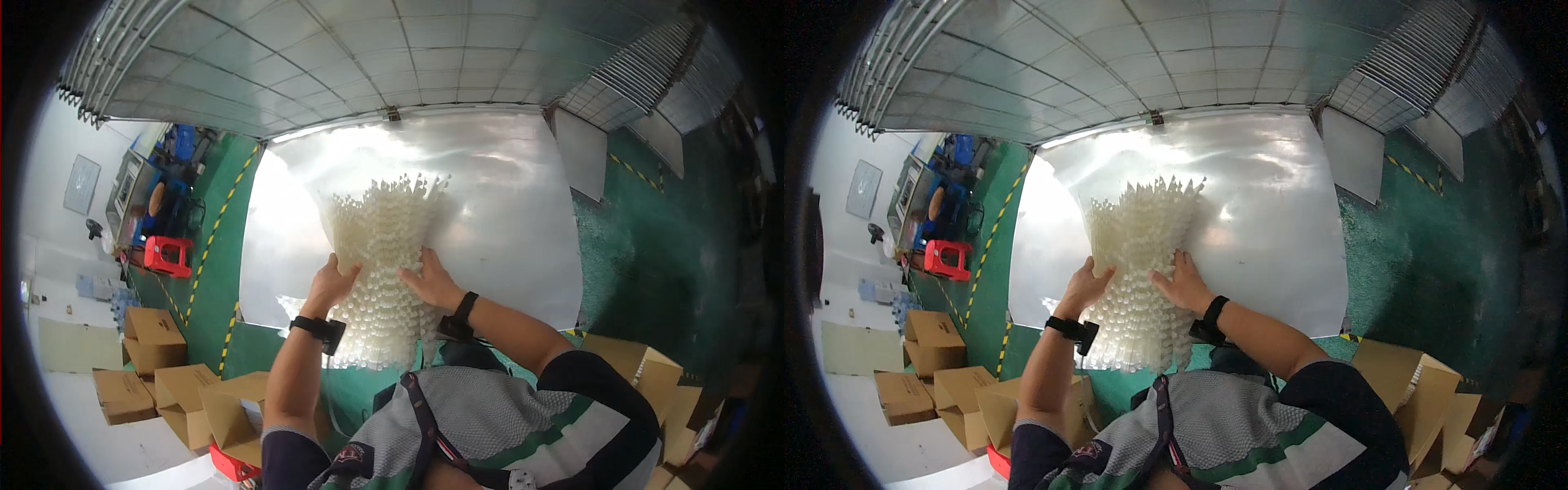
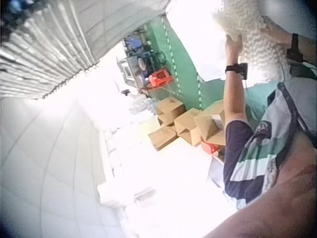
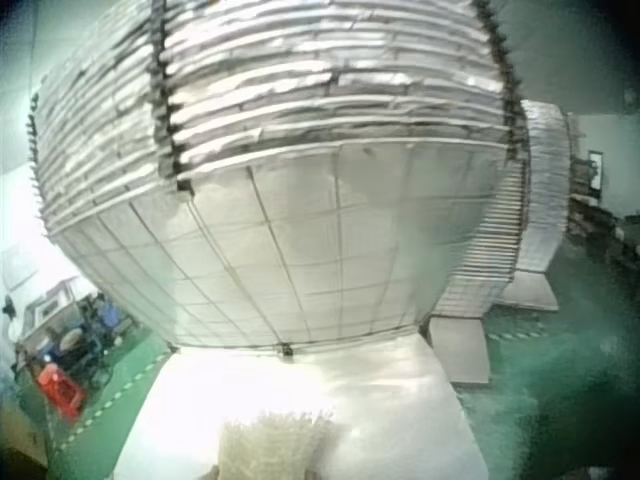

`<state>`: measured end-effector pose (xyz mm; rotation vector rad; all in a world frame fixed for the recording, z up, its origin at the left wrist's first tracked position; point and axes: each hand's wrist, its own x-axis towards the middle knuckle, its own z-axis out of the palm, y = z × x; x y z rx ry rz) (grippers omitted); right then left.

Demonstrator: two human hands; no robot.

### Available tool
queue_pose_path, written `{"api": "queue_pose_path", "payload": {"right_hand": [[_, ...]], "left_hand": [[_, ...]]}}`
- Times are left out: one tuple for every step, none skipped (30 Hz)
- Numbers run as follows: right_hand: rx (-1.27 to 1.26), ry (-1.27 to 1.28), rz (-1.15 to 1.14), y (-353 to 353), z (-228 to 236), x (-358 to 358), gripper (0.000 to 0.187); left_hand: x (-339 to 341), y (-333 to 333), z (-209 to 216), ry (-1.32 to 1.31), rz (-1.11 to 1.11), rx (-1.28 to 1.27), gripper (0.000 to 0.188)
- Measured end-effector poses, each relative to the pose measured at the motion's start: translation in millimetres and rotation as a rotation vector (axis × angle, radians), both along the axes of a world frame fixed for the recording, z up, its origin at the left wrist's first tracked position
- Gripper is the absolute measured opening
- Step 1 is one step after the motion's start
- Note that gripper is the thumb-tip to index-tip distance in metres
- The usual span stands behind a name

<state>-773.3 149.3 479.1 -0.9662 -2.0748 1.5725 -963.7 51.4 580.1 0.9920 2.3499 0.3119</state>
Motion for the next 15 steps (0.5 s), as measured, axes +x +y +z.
{"api": "queue_pose_path", "payload": {"right_hand": [[-0.009,-0.012,0.013,-1.1,9.4,-1.1,0.081],[-0.088,-0.009,0.038,-0.7,20.4,2.3,0.078],[-0.166,-0.003,0.056,1.1,26.0,2.8,0.075],[-0.175,-0.013,0.058,2.7,22.3,2.3,0.075],[-0.313,0.146,0.094,4.2,18.2,3.2,0.07],[-0.449,0.304,0.132,5.3,15.3,4.0,0.066],[-0.46,0.293,0.136,7.8,13.1,7.3,0.066],[-0.428,0.332,0.129,11.3,12.2,10.7,0.063],[-0.399,0.368,0.126,13.7,11.0,14.2,0.06],[-0.412,0.35,0.122,16.4,16.6,19.5,0.06],[-0.517,0.296,0.115,20.3,24.5,24.4,0.059],[-0.615,0.247,0.103,23.7,28.3,27.5,0.058],[-0.619,0.236,0.081,26.7,21.0,30.8,0.058],[-0.577,0.136,0.058,28.1,9.8,34.9,0.058],[-0.524,0.037,0.028,29.4,2.4,33.7,0.059]], "left_hand": [[-4.0,-2.8,4.1,-0.012,0.013,-0.009,0.069],[-8.2,-6.3,7.4,-0.024,-0.039,-0.027,0.07],[-14.8,-8.2,9.4,-0.033,-0.098,-0.044,0.071],[-21.6,-9.4,11.5,-0.043,-0.094,-0.052,0.071],[-29.2,-10.1,13.0,-0.094,-0.145,-0.125,0.069],[-37.6,-13.4,12.5,-0.145,-0.19,-0.194,0.067],[-46.2,-18.5,7.4,-0.157,-0.183,-0.202,0.067],[-57.1,-25.0,0.2,-0.373,-0.125,-0.132,0.064],[-66.5,-33.8,-7.4,-0.591,-0.058,-0.059,0.061],[-73.8,-37.8,-7.4,-0.782,-0.036,-0.017,0.057],[-81.3,-41.9,-11.7,-0.802,-0.03,-0.027,0.057],[-90.1,-44.2,-15.6,-0.929,-0.14,-0.009,0.057],[-99.0,-45.7,-20.9,-1.056,-0.26,0.006,0.058],[-104.2,-49.7,-30.6,-1.005,-0.367,-0.006,0.062],[-107.3,-48.0,-31.7,-1.022,-0.391,-0.009,0.062]]}}
